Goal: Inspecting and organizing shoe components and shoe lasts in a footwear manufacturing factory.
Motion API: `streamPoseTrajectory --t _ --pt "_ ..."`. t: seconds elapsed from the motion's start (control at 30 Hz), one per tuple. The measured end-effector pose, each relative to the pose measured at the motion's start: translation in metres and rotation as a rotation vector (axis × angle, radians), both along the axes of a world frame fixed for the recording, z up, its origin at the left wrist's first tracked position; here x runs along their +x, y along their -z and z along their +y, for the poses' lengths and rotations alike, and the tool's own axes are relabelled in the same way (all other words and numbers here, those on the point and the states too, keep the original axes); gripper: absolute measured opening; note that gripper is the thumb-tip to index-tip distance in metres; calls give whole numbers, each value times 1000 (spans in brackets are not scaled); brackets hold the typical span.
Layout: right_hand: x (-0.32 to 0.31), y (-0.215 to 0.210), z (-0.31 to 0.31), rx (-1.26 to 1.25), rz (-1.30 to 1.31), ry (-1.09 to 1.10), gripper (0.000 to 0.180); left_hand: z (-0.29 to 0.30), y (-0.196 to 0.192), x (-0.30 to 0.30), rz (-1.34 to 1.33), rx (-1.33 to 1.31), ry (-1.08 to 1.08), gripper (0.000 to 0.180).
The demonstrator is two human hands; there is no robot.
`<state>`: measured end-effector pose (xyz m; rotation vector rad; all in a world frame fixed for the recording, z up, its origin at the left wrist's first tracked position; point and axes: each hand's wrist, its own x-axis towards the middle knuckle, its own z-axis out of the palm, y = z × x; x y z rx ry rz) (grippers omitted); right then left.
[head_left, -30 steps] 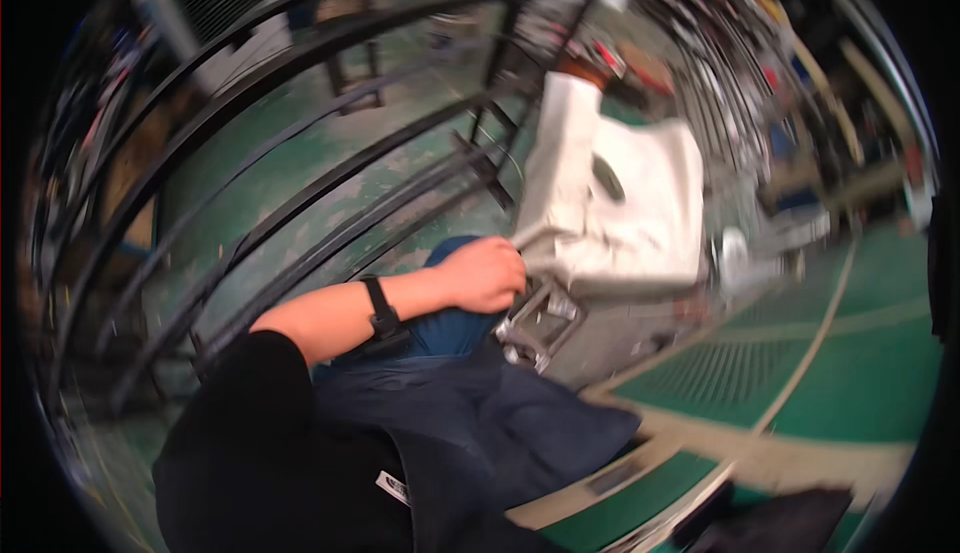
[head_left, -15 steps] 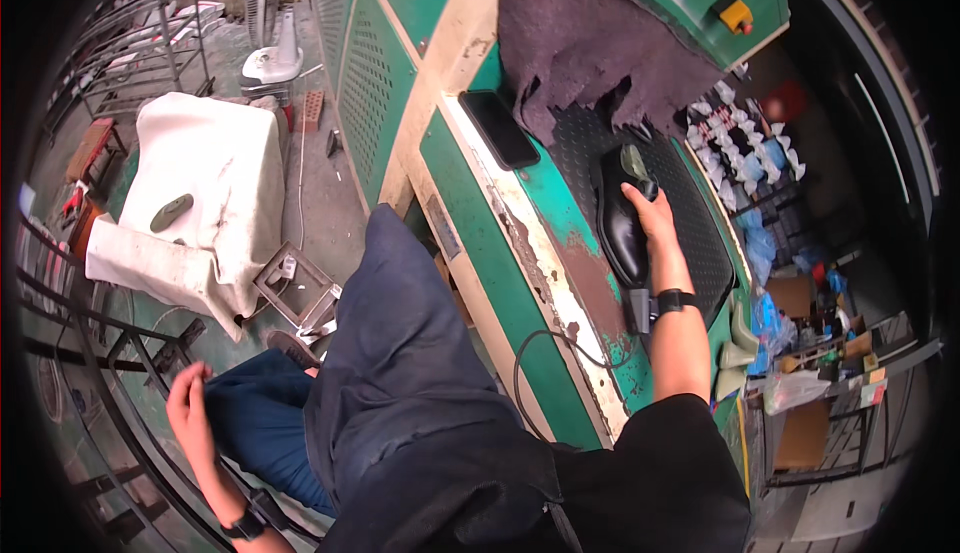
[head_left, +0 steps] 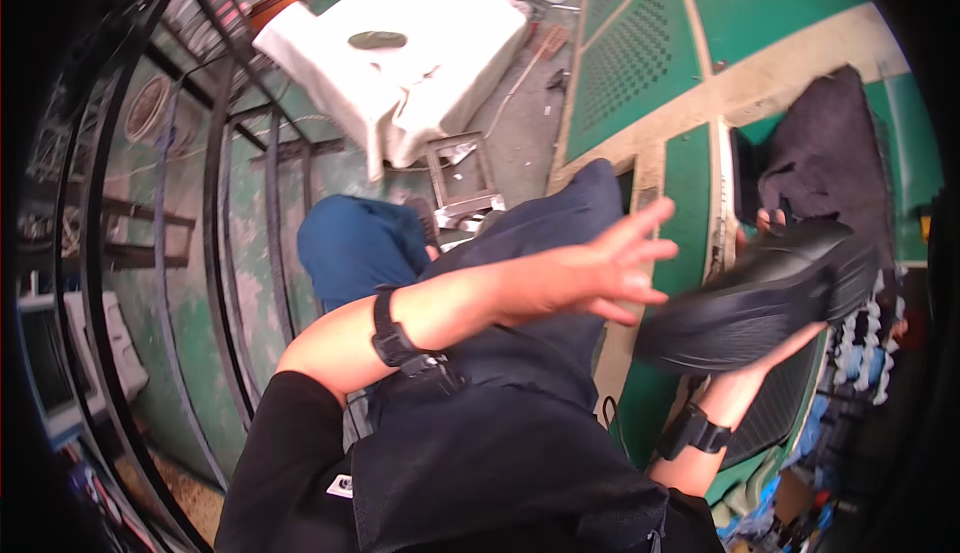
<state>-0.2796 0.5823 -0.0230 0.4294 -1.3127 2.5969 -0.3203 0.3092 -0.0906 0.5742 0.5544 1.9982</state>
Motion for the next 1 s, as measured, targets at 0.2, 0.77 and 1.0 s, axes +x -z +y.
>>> streamPoseTrajectory --t 0.2,0.77,1.0 --pt "-82 131 -80 139 -508 -79 47 -41 62 43 -120 -388 -320 89" --pt "-116 261 -155 132 -908 -439 27 -87 138 53 -684 -450 -463 76" --pt "-114 261 -134 -5 -906 -426 26 -70 149 41 -572 -617 -379 72"
